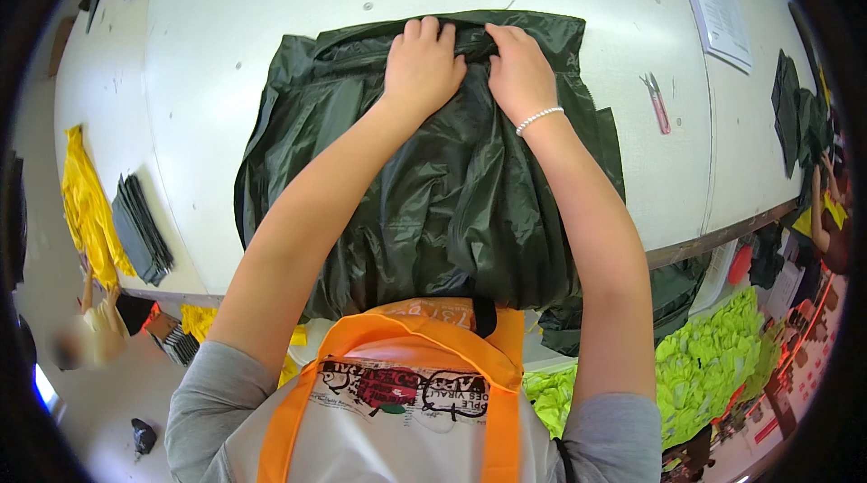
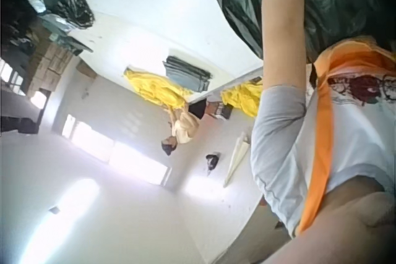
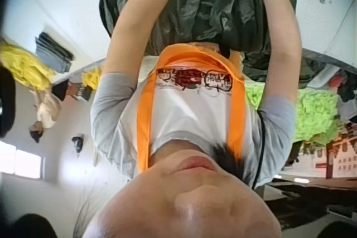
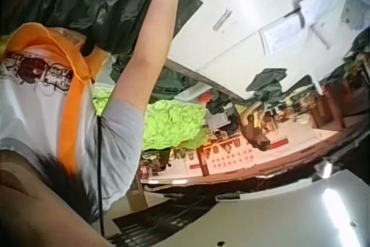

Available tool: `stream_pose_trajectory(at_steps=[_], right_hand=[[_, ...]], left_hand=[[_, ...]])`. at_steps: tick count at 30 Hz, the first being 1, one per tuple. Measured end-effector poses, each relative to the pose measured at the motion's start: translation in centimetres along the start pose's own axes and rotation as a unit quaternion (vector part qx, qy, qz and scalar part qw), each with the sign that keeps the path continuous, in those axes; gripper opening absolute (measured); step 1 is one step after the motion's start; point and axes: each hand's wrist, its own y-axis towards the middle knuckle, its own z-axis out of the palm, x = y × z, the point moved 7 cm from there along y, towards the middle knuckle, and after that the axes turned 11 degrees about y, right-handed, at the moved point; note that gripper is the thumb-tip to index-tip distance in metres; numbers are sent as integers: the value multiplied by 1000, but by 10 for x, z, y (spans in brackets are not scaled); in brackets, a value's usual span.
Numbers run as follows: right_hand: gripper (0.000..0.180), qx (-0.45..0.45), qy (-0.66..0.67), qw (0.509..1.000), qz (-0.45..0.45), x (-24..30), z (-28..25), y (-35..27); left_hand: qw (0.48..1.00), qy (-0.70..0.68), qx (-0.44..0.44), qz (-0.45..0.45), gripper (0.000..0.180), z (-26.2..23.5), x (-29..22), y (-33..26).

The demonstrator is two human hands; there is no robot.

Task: The person folds a dark green raincoat on a white table, aligning edges and smoothing the fabric. They then use scissors to trim a small tag or thread from the collar area before refolding the coat.

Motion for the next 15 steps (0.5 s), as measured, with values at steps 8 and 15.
stream_pose_trajectory(at_steps=[8, 15], right_hand=[[20, -94, -20, 994, -48, -56, -10, -2], [11, -59, 143, 988, -31, -52, -11, 16]], left_hand=[[998, 19, -47, 27, 31, -3, -27, -9], [974, -185, -28, -124, 12, 7, -21, 17]])
